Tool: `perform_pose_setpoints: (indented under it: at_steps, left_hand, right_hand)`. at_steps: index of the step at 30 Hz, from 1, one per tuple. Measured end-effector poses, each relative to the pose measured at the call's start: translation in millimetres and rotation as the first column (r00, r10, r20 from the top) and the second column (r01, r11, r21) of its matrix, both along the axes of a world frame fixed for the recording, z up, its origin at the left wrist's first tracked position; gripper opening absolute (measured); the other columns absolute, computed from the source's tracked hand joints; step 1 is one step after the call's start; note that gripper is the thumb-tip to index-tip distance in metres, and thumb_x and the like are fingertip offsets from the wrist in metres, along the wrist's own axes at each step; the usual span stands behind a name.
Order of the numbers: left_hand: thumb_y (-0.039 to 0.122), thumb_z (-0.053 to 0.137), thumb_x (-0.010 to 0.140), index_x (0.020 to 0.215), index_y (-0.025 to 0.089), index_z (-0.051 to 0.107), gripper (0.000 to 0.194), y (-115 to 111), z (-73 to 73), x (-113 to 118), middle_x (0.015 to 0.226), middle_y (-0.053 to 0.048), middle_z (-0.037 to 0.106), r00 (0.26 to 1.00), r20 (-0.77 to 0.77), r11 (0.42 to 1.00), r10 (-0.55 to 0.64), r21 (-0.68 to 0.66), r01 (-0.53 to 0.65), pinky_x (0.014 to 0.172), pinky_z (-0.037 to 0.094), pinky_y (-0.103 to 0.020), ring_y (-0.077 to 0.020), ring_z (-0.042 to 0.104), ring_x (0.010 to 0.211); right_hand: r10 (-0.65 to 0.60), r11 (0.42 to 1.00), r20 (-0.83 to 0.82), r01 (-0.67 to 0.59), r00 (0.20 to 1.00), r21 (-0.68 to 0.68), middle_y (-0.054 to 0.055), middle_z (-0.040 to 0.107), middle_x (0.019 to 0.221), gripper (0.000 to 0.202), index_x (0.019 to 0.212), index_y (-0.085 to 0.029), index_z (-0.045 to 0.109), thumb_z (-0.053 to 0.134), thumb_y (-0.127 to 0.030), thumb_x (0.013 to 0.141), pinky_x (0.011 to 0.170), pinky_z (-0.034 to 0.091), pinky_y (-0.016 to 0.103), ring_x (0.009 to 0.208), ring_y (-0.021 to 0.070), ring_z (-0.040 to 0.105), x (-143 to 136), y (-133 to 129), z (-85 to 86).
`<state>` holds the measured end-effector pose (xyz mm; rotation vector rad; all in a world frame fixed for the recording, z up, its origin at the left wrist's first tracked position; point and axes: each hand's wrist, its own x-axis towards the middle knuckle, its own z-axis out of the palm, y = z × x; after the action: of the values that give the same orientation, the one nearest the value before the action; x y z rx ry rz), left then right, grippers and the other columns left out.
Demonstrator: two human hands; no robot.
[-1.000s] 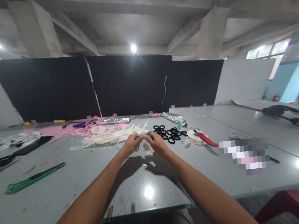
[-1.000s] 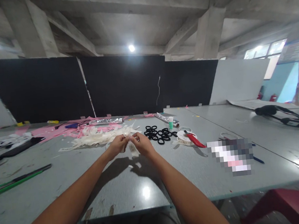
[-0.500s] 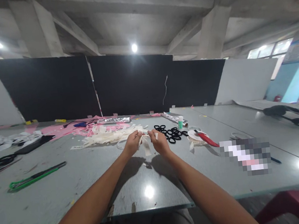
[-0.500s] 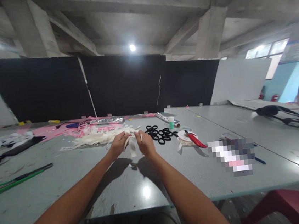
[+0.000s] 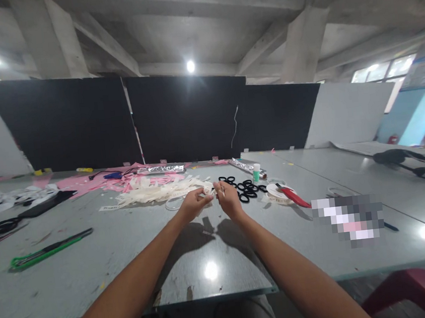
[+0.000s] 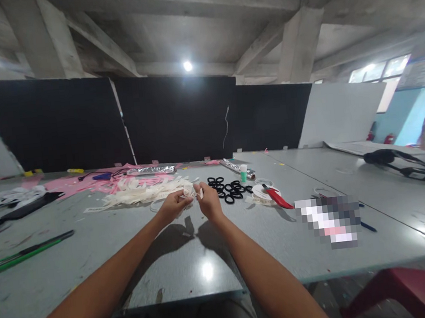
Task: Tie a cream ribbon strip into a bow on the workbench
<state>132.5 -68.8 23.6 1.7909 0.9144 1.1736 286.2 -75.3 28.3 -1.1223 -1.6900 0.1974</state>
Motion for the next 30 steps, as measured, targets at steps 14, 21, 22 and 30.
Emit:
perform_pose_setpoints:
  at_steps: [14,21,22,30]
  left_hand:
    - [0.044,0.068,0.067,0.071,0.016,0.070,0.029,-1,9.7,-7,0.075,-0.002,0.062,0.981,-0.046,0.951,0.188,0.258,-0.171,0.057,0.036,-0.022,-0.0128,0.051,0.065]
    - [0.049,0.066,0.067,0.070,0.013,0.068,0.037,0,4.6,-4,0.046,0.003,0.048,0.999,0.028,0.997,0.046,-0.069,-0.044,0.038,0.021,-0.021,-0.0058,0.031,0.038]
    - [0.050,0.065,0.067,0.071,0.013,0.068,0.038,-1,4.8,-4,0.044,0.004,0.046,0.999,0.032,0.995,0.030,-0.100,-0.026,0.037,0.021,-0.020,-0.0057,0.030,0.037]
    - [0.049,0.064,0.068,0.072,0.012,0.067,0.038,1,5.9,-11,0.058,-0.001,0.057,1.000,-0.002,0.990,0.022,-0.137,-0.022,0.037,0.031,-0.018,-0.0061,0.039,0.043]
  right_hand:
    - [-0.065,0.998,0.059,0.064,0.996,0.012,-0.002,0.047,0.055,0.041,0.063,-0.021,0.046,0.032,-0.045,0.093,0.057,0.027,0.024,0.055,0.0145,0.044,4,3,0.2]
    - [-0.106,0.994,0.065,0.104,0.992,0.029,-0.002,0.047,0.055,0.042,0.062,-0.021,0.045,0.031,-0.045,0.094,0.057,0.026,0.024,0.055,0.0144,0.044,5,4,1.7]
    - [-0.114,0.993,0.061,0.112,0.992,0.034,-0.002,0.047,0.055,0.042,0.062,-0.021,0.045,0.031,-0.044,0.094,0.057,0.026,0.025,0.055,0.0143,0.044,5,5,2.7]
    - [-0.203,0.979,0.094,0.204,0.975,-0.005,0.002,0.054,0.060,0.041,0.067,-0.019,0.053,0.031,-0.042,0.094,0.059,0.030,0.026,0.058,0.0156,0.048,18,14,3.9]
